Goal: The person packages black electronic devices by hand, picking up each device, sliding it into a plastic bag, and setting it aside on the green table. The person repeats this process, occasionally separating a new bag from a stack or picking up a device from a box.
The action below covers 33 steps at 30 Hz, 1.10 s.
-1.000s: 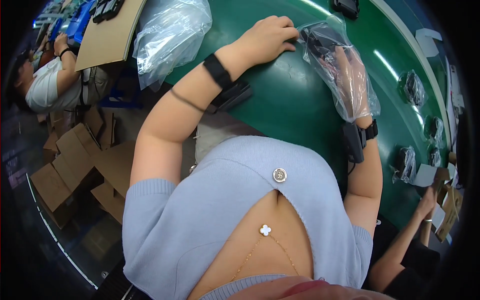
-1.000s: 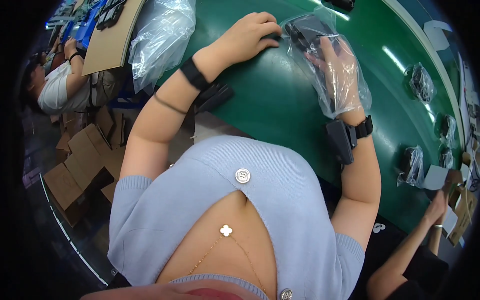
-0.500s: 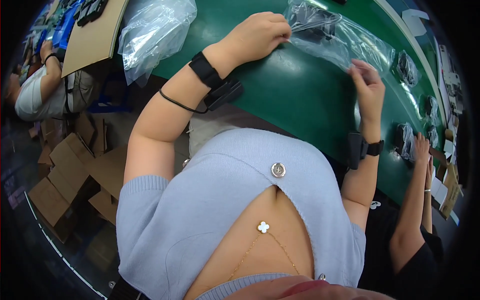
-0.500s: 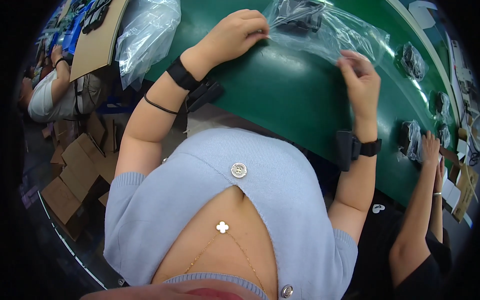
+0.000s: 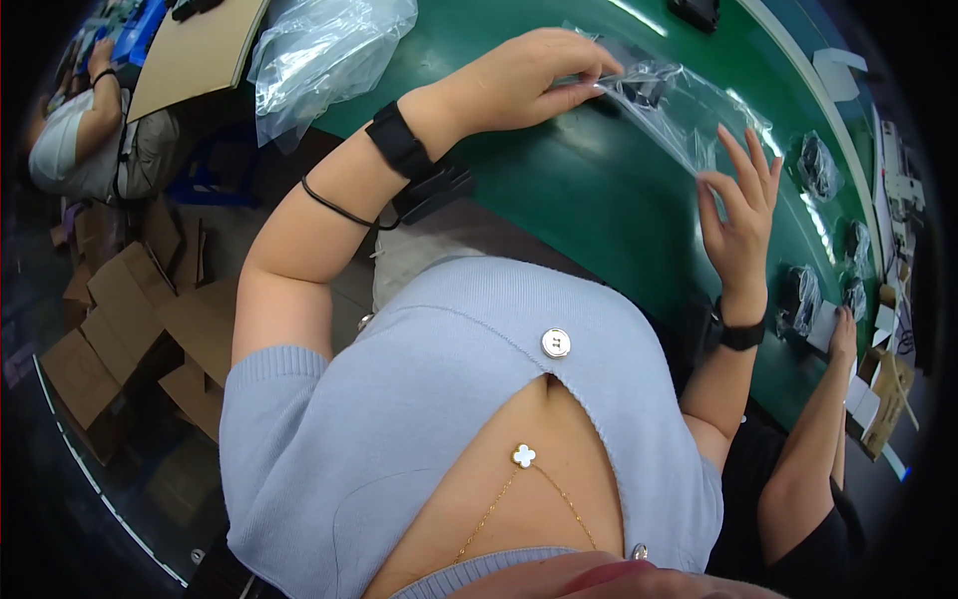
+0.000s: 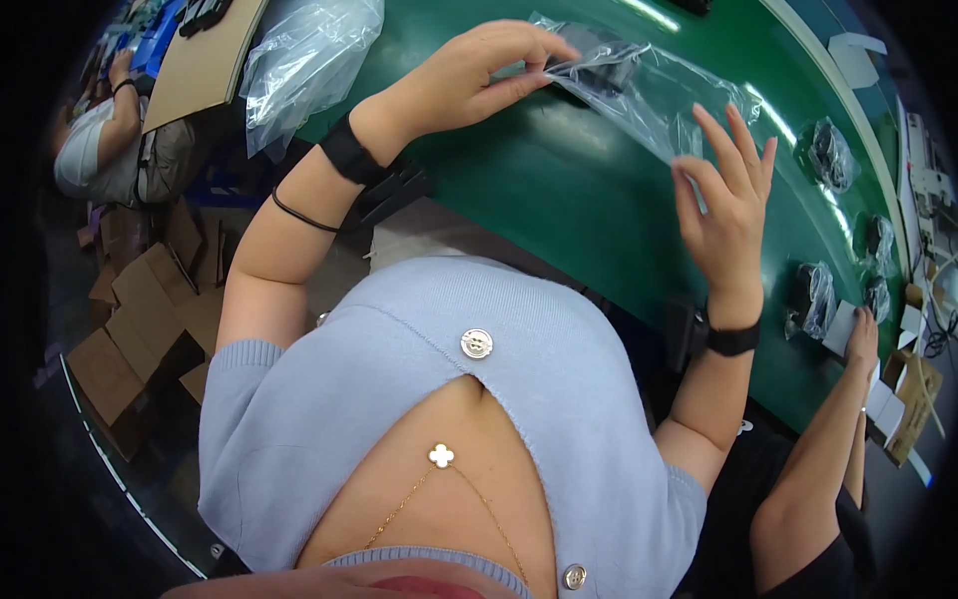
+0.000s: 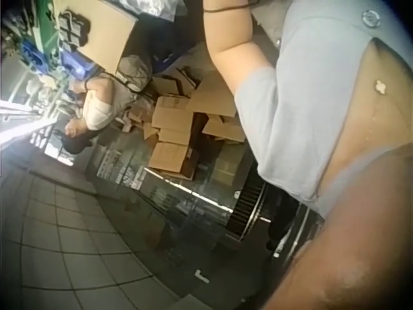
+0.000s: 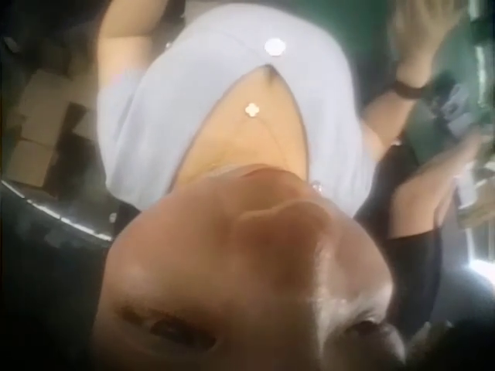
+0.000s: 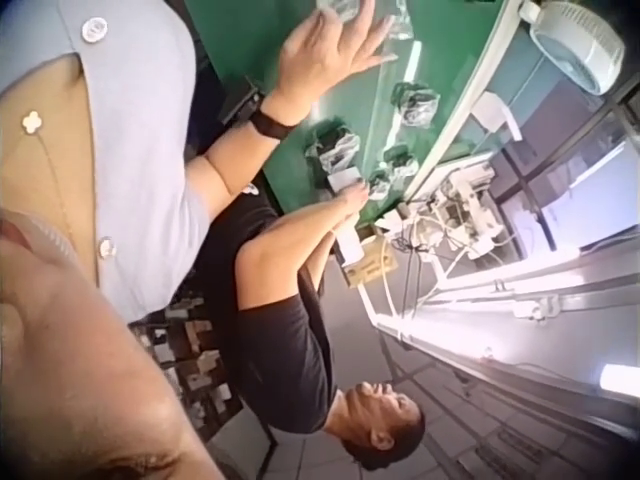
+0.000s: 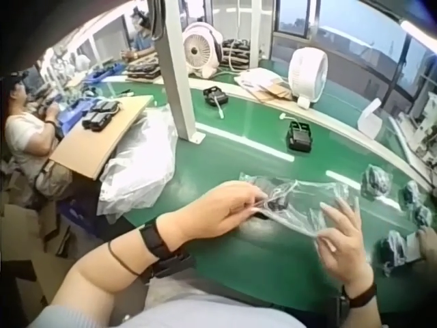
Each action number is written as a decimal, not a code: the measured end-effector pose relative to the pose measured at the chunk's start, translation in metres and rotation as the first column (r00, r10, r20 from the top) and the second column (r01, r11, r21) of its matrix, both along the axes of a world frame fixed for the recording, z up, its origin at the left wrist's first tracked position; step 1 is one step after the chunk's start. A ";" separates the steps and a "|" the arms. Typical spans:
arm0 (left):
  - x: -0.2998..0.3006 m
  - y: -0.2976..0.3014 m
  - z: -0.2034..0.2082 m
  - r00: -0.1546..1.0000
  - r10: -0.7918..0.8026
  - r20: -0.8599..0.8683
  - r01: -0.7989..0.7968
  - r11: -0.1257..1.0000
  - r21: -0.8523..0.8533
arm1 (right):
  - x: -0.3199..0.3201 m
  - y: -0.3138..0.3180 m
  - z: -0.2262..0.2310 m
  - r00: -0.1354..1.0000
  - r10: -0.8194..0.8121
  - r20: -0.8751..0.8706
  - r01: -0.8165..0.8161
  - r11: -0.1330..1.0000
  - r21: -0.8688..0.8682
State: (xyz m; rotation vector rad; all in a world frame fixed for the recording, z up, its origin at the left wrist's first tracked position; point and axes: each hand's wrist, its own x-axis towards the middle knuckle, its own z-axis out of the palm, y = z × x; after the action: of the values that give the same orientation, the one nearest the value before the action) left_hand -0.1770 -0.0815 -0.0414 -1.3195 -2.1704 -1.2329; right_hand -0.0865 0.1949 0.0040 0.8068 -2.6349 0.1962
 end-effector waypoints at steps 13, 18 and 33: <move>-0.008 0.018 -0.041 0.906 0.413 -0.094 -0.423 0.898 -0.121 | -0.075 -0.020 -0.053 0.861 -0.057 0.506 0.393 0.707 -0.588; -0.005 0.024 0.005 0.870 0.305 0.388 -0.030 0.817 -0.576 | -0.092 -0.028 -0.066 0.870 -0.209 0.446 0.380 0.860 -0.340; 0.011 0.018 -0.012 0.656 -0.021 0.754 -0.254 0.935 0.248 | -0.028 -0.071 -0.052 0.534 0.758 0.375 0.615 -0.044 -0.787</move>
State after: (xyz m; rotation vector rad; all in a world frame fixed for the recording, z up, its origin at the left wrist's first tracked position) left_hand -0.1656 -0.0636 -0.0531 -0.5241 -2.2961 -2.2658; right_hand -0.1143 0.1242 -0.0477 0.1446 -1.7013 2.9934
